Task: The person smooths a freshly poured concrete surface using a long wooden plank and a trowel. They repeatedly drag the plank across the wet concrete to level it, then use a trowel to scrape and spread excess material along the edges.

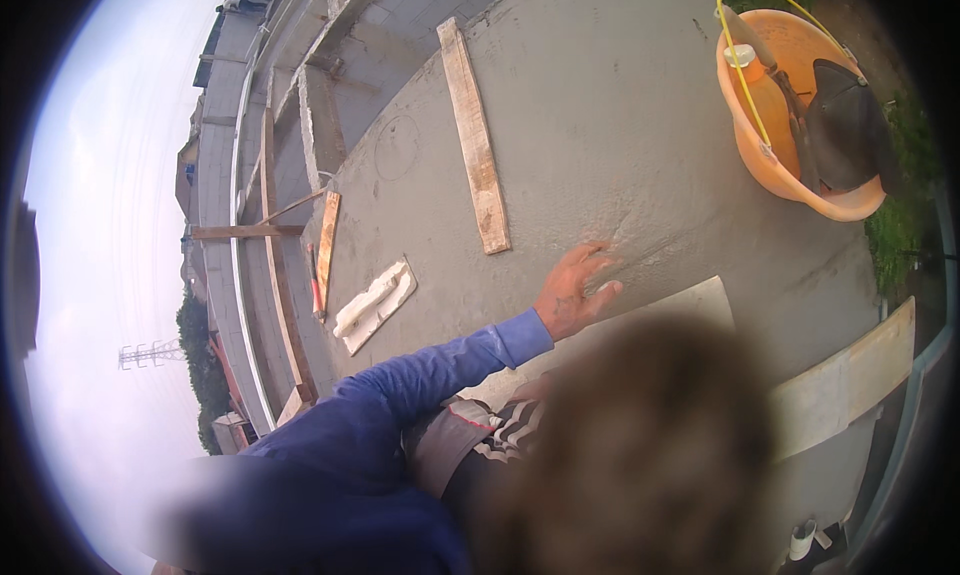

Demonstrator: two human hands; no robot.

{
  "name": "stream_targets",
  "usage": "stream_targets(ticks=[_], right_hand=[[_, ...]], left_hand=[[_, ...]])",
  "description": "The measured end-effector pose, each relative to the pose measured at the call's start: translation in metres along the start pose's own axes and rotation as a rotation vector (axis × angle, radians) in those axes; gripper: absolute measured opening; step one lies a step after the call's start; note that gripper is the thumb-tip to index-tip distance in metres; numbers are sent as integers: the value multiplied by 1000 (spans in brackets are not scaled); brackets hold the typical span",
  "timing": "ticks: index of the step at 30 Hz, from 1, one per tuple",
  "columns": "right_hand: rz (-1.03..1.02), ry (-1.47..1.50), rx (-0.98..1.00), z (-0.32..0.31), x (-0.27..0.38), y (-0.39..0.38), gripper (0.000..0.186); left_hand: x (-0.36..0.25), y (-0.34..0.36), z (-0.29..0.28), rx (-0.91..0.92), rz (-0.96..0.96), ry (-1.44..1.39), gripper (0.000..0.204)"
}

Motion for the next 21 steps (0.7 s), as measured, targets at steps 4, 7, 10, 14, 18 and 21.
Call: stream_targets(ticks=[4,7,10,14,18,21], right_hand=[[20,-6,-10,-2,12,6,58],[-6,-4,-28,-13,33,7,58],[62,-4,29,-24,39,2,57],[28,27,-20,-38,35,4,55],[20,43,-61,-23,-1,0,51],[-17,53,-56,-7,-21,-1,51]], left_hand=[[58,-135,13,473,-238,-32,43],[91,-172,22,658,-328,-101,43],[120,-171,19,637,-479,-109,44],[89,-97,-15,279,-168,22,38],[48,-28,-12,411,-272,-137,38],[-18,46,-28,241,24,48,45]])
Point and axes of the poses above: each hand's wrist, its own y-axis towards the middle knuckle, its own z-axis out of the palm, x = y × z, the point moved 10 cm from there along y, towards the middle knuckle, and after that the axes turned 6 degrees about z, right-handed, at the moved point
